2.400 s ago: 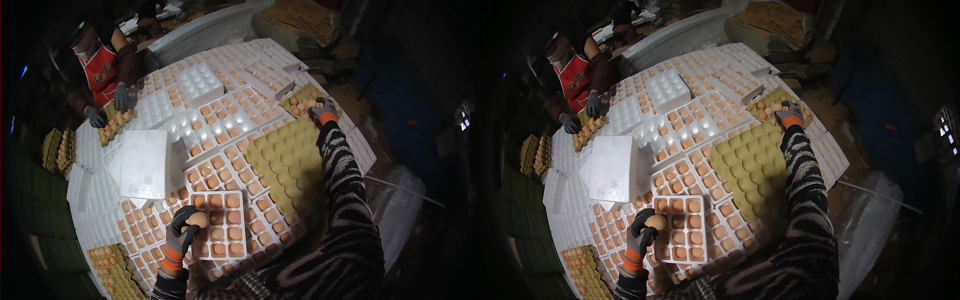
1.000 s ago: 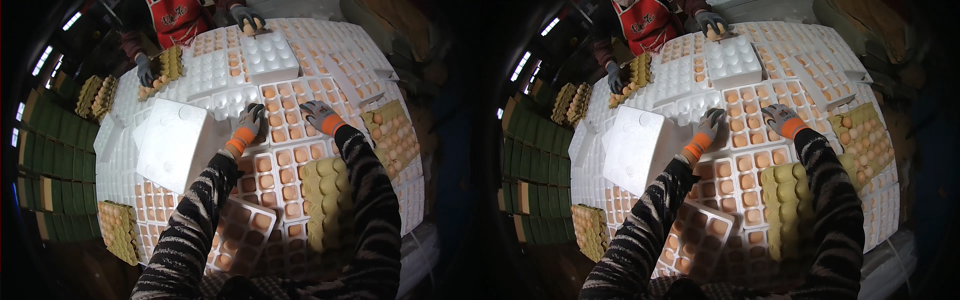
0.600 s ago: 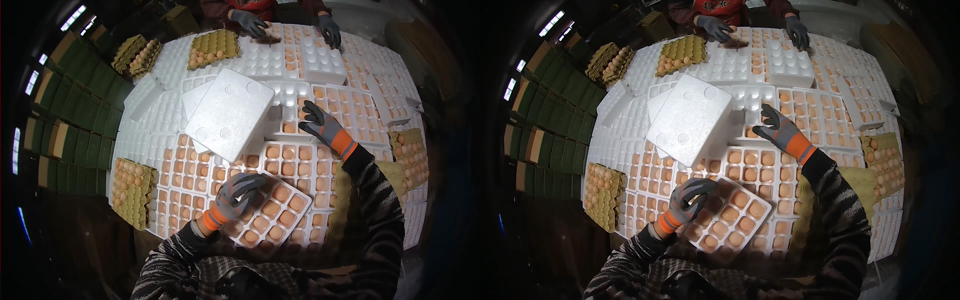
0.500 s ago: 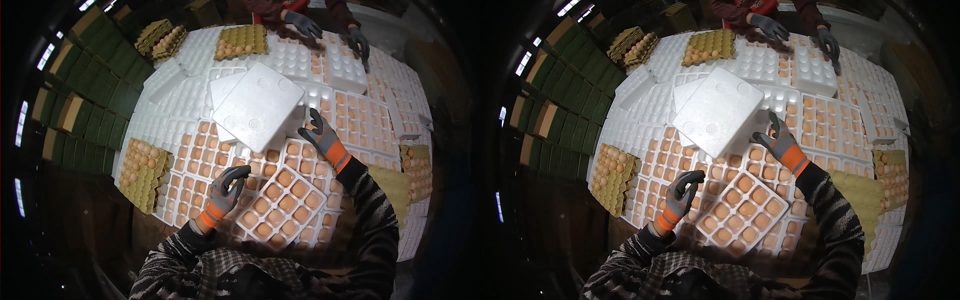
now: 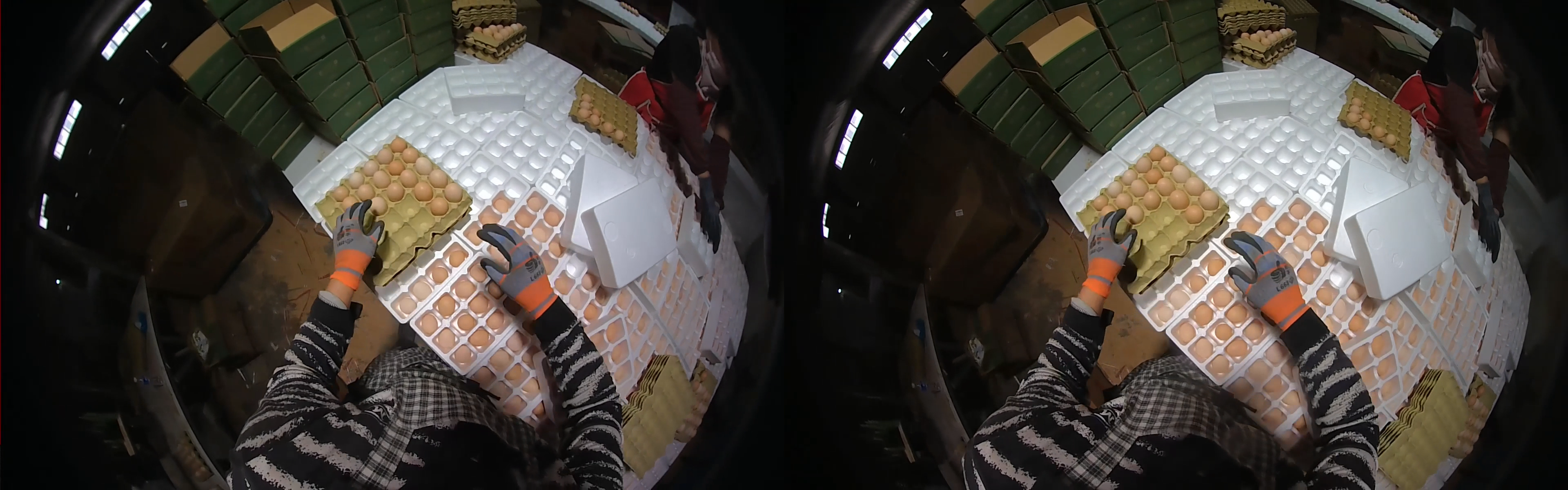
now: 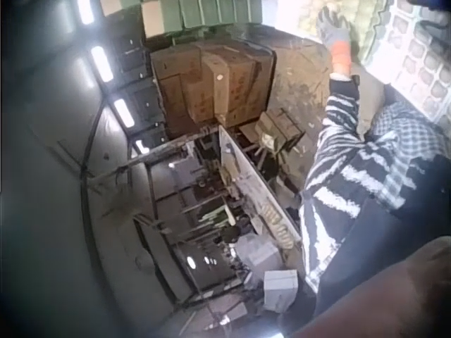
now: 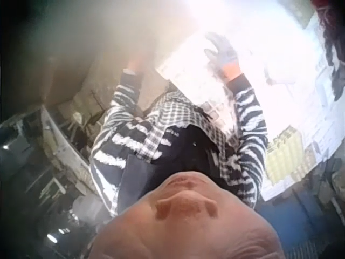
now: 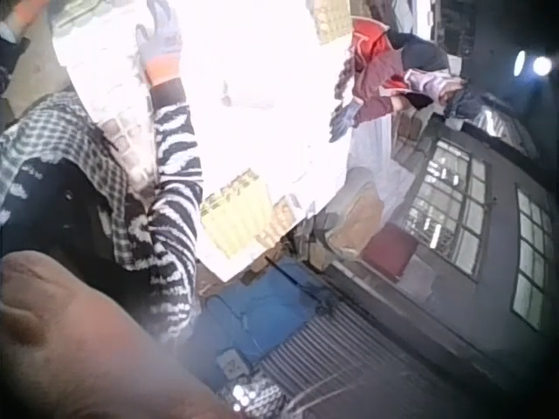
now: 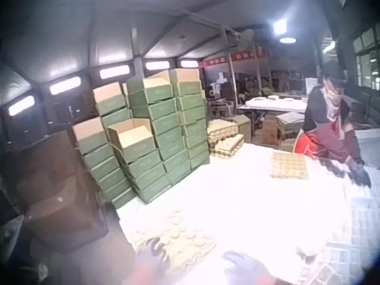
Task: The person sorts eggs by hand, moving them from cardboard trays into plastic egg trays laid out on a table and stacking empty trays.
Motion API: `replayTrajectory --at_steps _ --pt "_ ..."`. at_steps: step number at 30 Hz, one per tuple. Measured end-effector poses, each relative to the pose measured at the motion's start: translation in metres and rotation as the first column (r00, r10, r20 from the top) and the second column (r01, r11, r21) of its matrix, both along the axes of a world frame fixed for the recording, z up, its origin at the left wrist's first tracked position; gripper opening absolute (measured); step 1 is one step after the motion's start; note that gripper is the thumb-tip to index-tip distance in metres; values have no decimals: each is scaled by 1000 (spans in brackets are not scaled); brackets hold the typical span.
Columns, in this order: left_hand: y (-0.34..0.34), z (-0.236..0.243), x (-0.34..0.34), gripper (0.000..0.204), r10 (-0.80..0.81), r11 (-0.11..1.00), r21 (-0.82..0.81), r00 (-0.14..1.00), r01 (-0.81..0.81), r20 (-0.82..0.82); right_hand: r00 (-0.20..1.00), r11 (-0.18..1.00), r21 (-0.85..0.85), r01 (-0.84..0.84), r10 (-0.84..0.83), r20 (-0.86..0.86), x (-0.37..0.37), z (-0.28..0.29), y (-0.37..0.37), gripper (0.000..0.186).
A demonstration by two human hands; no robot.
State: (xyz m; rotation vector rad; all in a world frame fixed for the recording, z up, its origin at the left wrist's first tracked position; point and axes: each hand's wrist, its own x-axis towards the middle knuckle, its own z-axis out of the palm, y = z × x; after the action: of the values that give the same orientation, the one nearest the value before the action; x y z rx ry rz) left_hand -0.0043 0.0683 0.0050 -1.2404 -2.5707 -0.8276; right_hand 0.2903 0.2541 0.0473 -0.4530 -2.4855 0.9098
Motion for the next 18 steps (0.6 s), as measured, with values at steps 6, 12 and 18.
replayTrajectory --at_steps 6,12,18 --pt "27 -5 -40 50 -36 969 -243 999 33 -8 988 950 294 -102 62 143 -187 -19 -15 43" --pt "-12 -16 -100 30 -322 854 520 803 17 502 942 912 355 -207 88 323 -251 -33 1 32" --pt "-32 17 -126 47 -134 980 -78 903 181 407 984 718 -687 -109 -19 -176 -252 -24 2 47"
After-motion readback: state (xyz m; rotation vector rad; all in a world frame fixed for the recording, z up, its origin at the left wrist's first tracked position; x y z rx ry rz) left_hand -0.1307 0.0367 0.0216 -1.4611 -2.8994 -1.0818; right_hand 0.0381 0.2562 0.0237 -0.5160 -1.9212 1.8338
